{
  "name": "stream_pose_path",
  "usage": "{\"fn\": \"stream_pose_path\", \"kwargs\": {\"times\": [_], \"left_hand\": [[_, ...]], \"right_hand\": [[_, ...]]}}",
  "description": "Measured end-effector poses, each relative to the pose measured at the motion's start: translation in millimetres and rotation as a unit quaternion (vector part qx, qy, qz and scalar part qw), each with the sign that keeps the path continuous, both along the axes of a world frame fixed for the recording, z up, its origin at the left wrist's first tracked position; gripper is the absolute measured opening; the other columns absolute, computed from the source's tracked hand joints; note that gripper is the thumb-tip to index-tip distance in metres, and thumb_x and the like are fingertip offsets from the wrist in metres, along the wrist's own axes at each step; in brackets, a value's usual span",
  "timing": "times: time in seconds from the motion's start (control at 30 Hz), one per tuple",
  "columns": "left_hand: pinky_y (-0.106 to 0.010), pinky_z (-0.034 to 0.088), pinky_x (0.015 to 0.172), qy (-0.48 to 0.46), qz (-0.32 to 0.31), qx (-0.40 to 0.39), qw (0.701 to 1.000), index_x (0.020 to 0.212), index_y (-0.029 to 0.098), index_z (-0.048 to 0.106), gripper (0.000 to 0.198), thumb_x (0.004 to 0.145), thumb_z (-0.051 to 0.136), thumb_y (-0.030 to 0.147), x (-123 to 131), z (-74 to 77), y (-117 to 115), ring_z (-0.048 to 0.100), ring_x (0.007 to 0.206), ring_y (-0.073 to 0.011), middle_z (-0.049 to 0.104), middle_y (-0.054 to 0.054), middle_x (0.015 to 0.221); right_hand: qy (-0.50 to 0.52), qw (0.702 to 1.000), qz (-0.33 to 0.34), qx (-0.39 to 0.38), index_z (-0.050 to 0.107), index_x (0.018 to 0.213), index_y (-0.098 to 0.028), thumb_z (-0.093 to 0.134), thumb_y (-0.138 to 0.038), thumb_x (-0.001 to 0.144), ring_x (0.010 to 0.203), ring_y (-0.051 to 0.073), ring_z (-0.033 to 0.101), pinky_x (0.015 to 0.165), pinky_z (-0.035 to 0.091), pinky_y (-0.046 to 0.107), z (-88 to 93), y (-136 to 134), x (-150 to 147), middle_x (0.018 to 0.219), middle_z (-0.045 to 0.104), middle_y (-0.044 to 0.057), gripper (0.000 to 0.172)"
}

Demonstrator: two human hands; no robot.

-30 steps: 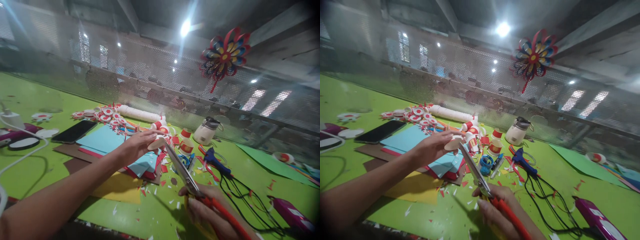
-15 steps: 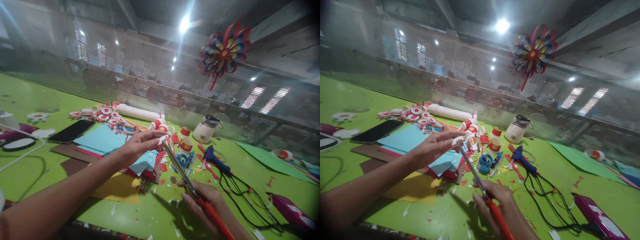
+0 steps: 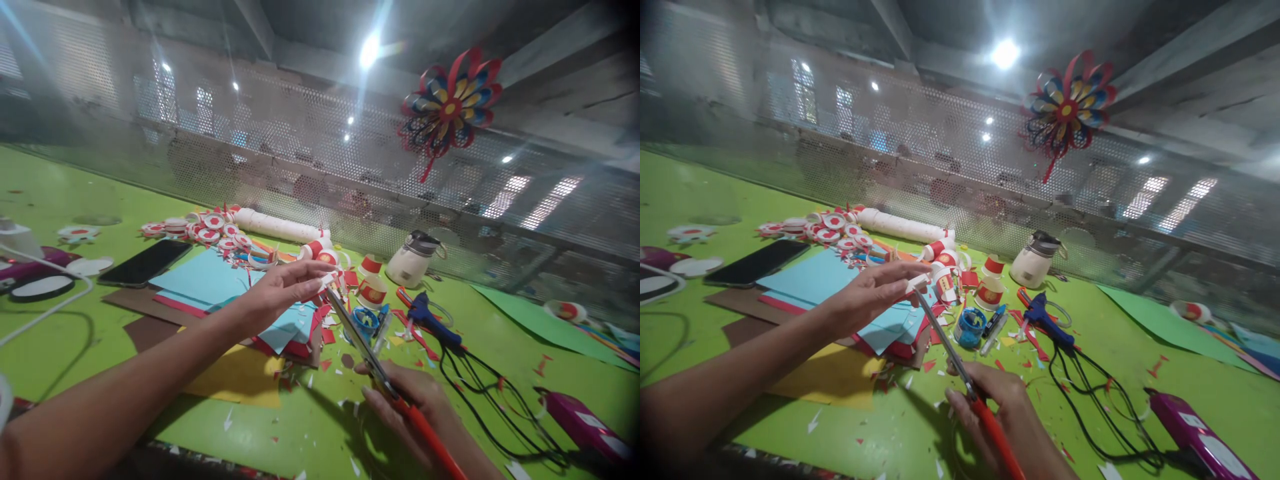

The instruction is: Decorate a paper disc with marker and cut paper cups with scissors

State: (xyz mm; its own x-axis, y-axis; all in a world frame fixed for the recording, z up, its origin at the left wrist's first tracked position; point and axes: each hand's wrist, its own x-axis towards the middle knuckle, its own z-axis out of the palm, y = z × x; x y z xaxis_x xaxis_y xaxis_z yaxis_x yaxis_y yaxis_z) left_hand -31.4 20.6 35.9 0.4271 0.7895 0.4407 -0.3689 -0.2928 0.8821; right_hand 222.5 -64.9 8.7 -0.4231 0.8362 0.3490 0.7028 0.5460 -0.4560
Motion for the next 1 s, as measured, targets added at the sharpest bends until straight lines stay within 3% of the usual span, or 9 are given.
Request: {"fn": "stream_pose_path", "kwargs": {"times": [0.2,0.37,0.57,0.73,1.0], "left_hand": [[-0.033,0.043,0.078,0.013,0.007,0.010,1.000,0.113,0.018,0.068,0.037,0.081,0.069,0.038,-0.6,0.5,0.6,0.055,0.094,-0.0203,0.063,-0.012,0.112],[-0.033,0.042,0.077,0.008,-0.002,0.009,1.000,0.113,0.018,0.068,0.038,0.081,0.069,0.038,-0.3,0.6,0.1,0.055,0.090,-0.0193,0.064,-0.011,0.109],[-0.031,0.042,0.077,0.004,-0.003,0.012,1.000,0.112,0.020,0.070,0.036,0.081,0.069,0.038,-0.9,1.1,-0.2,0.054,0.090,-0.0184,0.063,-0.010,0.109],[-0.031,0.042,0.076,0.006,0.005,0.002,1.000,0.111,0.018,0.070,0.038,0.079,0.070,0.039,-0.4,2.1,-0.8,0.054,0.089,-0.0184,0.063,-0.011,0.108],[-0.030,0.040,0.075,0.005,0.006,-0.003,1.000,0.109,0.017,0.070,0.039,0.077,0.072,0.040,0.1,2.0,-0.1,0.054,0.085,-0.0161,0.064,-0.010,0.105]], "right_hand": [[-0.001,1.000,0.027,-0.007,0.072,0.103,-0.019,0.056,-0.037,0.088,0.057,0.016,0.064,0.054,0.052,0.025,2.8,0.3,0.8,0.072,0.072,0.005,0.028],[0.047,0.996,0.003,-0.073,0.073,0.099,-0.020,0.054,-0.044,0.089,0.058,0.018,0.064,0.057,0.051,0.026,13.7,-7.9,-4.5,0.062,0.067,0.003,0.033],[0.081,0.993,-0.013,-0.088,0.074,0.101,-0.024,0.057,-0.043,0.087,0.072,0.021,0.068,0.069,0.054,0.031,23.6,-14.9,-9.2,0.084,0.076,0.006,0.030],[0.067,0.993,-0.021,-0.090,0.075,0.101,-0.022,0.058,-0.044,0.086,0.066,0.020,0.067,0.068,0.055,0.031,24.4,-13.7,-8.8,0.085,0.076,0.006,0.032],[0.056,0.995,0.013,-0.076,0.075,0.103,-0.023,0.057,-0.039,0.087,0.078,0.023,0.072,0.070,0.056,0.031,25.9,-12.3,-5.9,0.094,0.077,0.008,0.028]]}}
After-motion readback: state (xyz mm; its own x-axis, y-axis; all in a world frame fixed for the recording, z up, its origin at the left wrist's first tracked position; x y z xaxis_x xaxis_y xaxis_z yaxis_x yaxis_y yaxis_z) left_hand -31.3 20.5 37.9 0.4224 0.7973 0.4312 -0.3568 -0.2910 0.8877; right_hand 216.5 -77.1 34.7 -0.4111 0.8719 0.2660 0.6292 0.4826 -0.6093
